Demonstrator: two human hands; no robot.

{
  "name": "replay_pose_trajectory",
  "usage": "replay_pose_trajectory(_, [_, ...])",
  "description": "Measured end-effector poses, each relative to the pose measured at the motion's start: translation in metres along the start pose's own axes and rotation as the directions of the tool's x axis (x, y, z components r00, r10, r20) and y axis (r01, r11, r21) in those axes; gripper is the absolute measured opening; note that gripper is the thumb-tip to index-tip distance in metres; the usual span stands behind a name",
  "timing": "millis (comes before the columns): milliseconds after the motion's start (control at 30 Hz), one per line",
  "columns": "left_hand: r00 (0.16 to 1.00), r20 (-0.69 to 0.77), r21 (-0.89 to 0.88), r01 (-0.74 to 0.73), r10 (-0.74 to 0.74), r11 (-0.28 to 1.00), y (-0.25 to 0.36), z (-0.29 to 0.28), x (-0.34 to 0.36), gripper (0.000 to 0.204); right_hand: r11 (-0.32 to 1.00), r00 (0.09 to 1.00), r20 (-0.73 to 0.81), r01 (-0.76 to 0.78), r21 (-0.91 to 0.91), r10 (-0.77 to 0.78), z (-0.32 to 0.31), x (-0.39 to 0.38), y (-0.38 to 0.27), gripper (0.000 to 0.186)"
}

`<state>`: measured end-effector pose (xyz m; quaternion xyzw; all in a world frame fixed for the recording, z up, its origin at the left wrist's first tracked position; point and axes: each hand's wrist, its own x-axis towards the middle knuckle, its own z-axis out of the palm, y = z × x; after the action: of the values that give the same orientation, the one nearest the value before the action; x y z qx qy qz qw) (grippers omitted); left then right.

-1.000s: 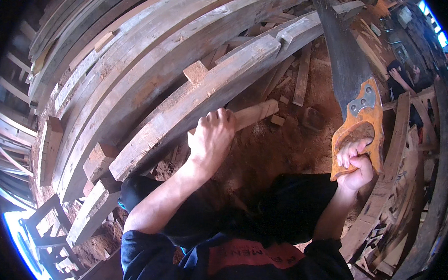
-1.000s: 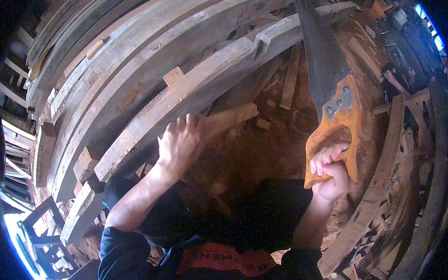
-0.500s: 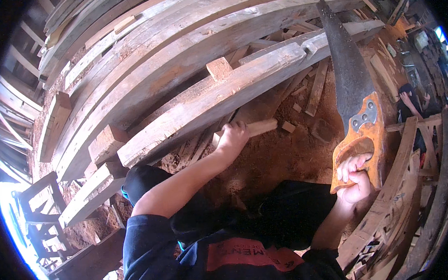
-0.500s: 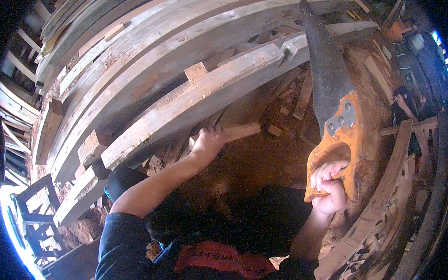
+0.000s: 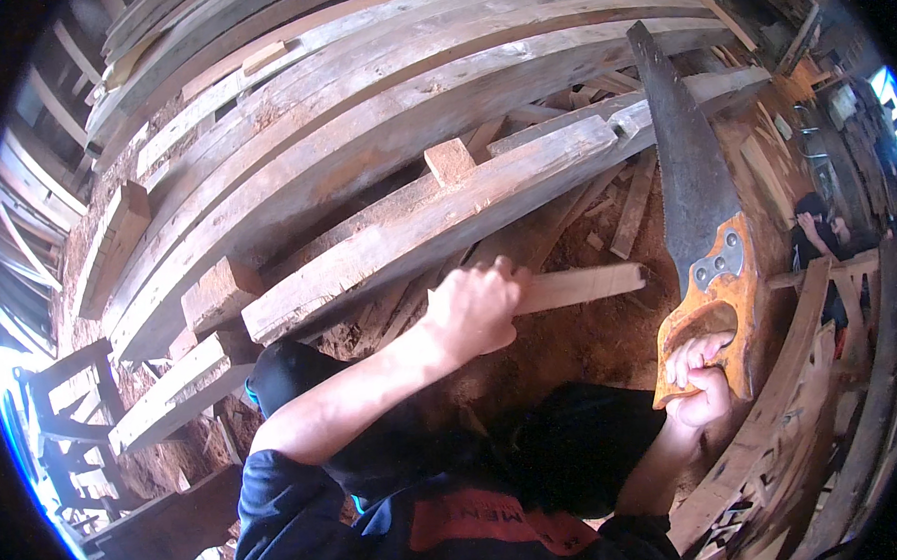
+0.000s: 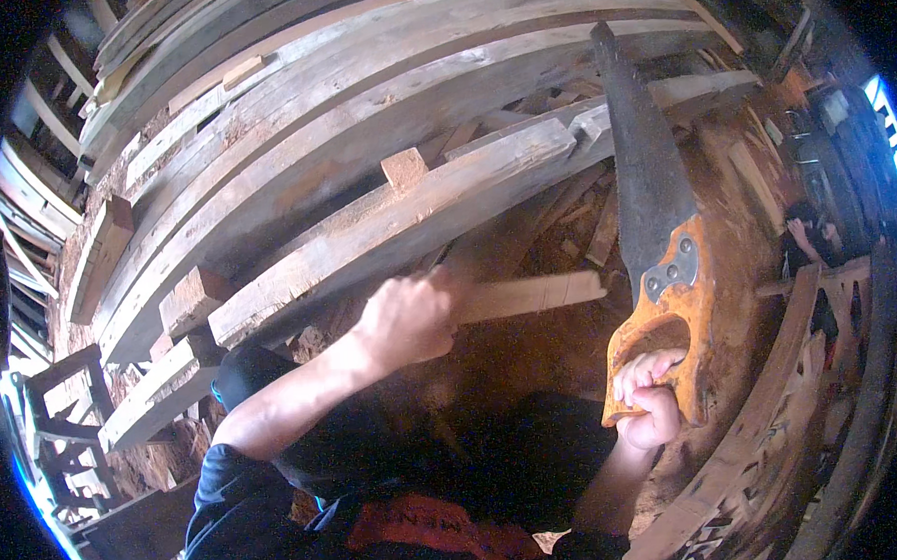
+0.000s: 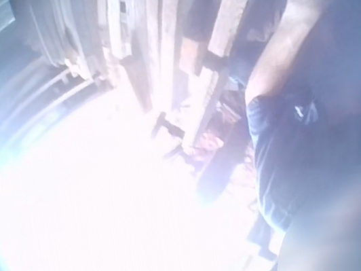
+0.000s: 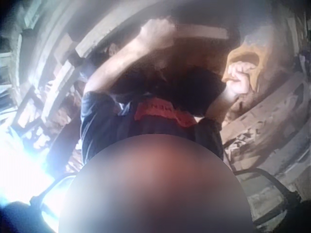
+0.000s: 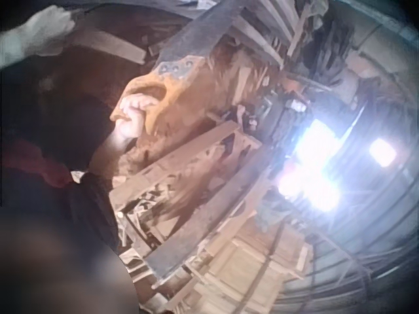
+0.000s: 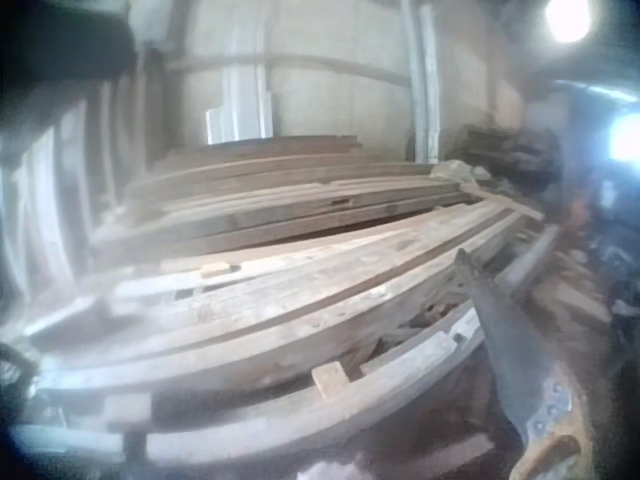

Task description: The person uses a hand saw to cut a small wooden block resting on a larger plank. They hold the block steady with their left hand and saw with their right hand, producing sawdust as they progress through the cut.

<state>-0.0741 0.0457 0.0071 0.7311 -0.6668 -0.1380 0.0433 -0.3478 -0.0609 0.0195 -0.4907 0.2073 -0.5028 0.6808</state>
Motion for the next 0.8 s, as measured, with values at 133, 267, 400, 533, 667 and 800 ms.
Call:
replay_pose_trajectory(133, [0.955, -0.258, -0.181, 0.100, -0.145, 0.978, -0.023, -0.020, -0.010, 0.046, 0.999, 0.999, -0.008, 0.032, -0.001, -0.032, 0.002, -0.001, 0.000, 0.028])
replay_pose_trajectory(267, [0.898, -0.343, -0.179, 0.226, -0.276, 0.957, -0.049, -0.047, -0.020, 0.044, 0.998, 0.998, -0.013, 0.062, -0.032, -0.062, 0.003, 0.001, 0.002, 0.027])
replay_pose_trajectory(400, [0.856, -0.456, -0.175, 0.181, -0.243, 0.968, -0.076, -0.055, -0.028, 0.041, 0.997, 0.999, 0.009, 0.050, -0.062, -0.049, 0.003, 0.003, 0.006, 0.028])
replay_pose_trajectory(533, [0.870, -0.352, -0.168, 0.305, -0.346, 0.937, -0.092, -0.057, -0.034, 0.057, 0.998, 1.000, 0.028, 0.006, -0.059, -0.005, 0.013, 0.003, 0.008, 0.028])
replay_pose_trajectory(667, [0.893, -0.232, -0.062, 0.381, -0.385, 0.922, -0.101, -0.047, -0.032, 0.065, 0.996, 0.998, 0.067, 0.014, -0.087, -0.008, 0.019, 0.004, 0.013, 0.028])
replay_pose_trajectory(800, [0.863, -0.385, -0.137, 0.298, -0.327, 0.945, -0.097, -0.041, -0.027, 0.065, 0.995, 0.993, 0.115, -0.027, -0.095, 0.038, 0.017, 0.002, 0.014, 0.027])
